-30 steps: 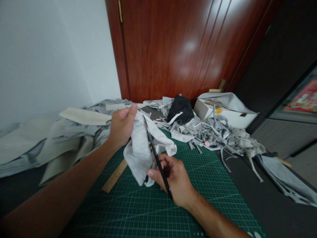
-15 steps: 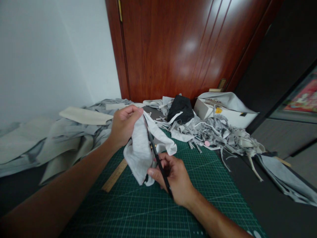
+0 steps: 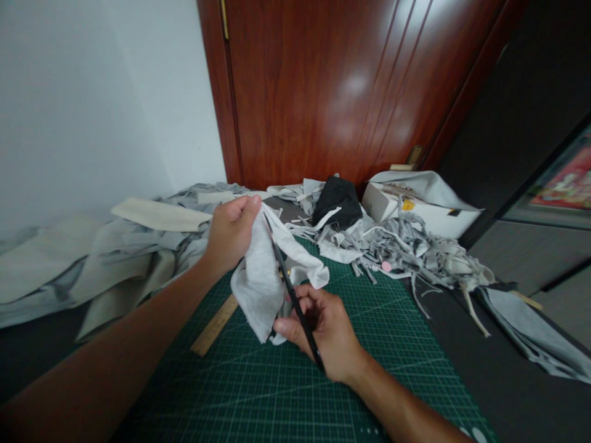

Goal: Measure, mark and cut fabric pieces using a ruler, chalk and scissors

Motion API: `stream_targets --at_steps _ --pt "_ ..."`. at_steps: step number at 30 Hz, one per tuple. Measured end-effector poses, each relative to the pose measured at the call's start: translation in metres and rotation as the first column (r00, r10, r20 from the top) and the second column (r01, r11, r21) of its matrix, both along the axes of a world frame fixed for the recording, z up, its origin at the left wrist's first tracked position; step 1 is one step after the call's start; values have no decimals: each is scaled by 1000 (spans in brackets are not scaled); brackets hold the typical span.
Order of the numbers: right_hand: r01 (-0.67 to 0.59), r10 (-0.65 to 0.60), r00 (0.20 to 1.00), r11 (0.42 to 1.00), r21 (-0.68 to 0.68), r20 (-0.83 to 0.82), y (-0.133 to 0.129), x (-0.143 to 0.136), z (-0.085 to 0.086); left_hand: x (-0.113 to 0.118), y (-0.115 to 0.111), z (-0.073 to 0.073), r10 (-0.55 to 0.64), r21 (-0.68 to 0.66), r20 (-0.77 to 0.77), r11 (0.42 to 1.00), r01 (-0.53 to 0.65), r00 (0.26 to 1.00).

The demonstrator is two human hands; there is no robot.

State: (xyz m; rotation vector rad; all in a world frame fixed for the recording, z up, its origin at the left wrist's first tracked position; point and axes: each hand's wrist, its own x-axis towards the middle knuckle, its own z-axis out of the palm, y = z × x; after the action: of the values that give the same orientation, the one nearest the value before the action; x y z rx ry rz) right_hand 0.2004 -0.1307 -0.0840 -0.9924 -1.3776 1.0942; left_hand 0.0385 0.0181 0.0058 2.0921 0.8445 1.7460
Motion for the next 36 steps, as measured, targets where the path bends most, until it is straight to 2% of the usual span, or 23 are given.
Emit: stream_targets --at_steps 14,28,30,32,34,36 --pt "0 1 1000 1000 25 -19 -1 -2 2 3 -1 -1 -18 -21 16 1000 18 1000" --pt "31 -31 999 999 -33 15 -2 -4 7 2 -1 -1 -28 -40 61 999 30 998" --pt "38 -37 999 999 -39 17 -2 -4 8 2 0 -1 -70 -69 103 995 78 992" --pt "48 -48 999 998 -44 13 -2 -5 8 2 1 -2 -177 -130 163 971 199 970" --pt "61 -60 998 997 -47 11 -2 -5 8 1 1 -3 -307 -200 235 913 355 922" --pt "69 -68 998 997 -46 14 -2 -6 8 0 1 -3 -380 -253 297 854 455 876"
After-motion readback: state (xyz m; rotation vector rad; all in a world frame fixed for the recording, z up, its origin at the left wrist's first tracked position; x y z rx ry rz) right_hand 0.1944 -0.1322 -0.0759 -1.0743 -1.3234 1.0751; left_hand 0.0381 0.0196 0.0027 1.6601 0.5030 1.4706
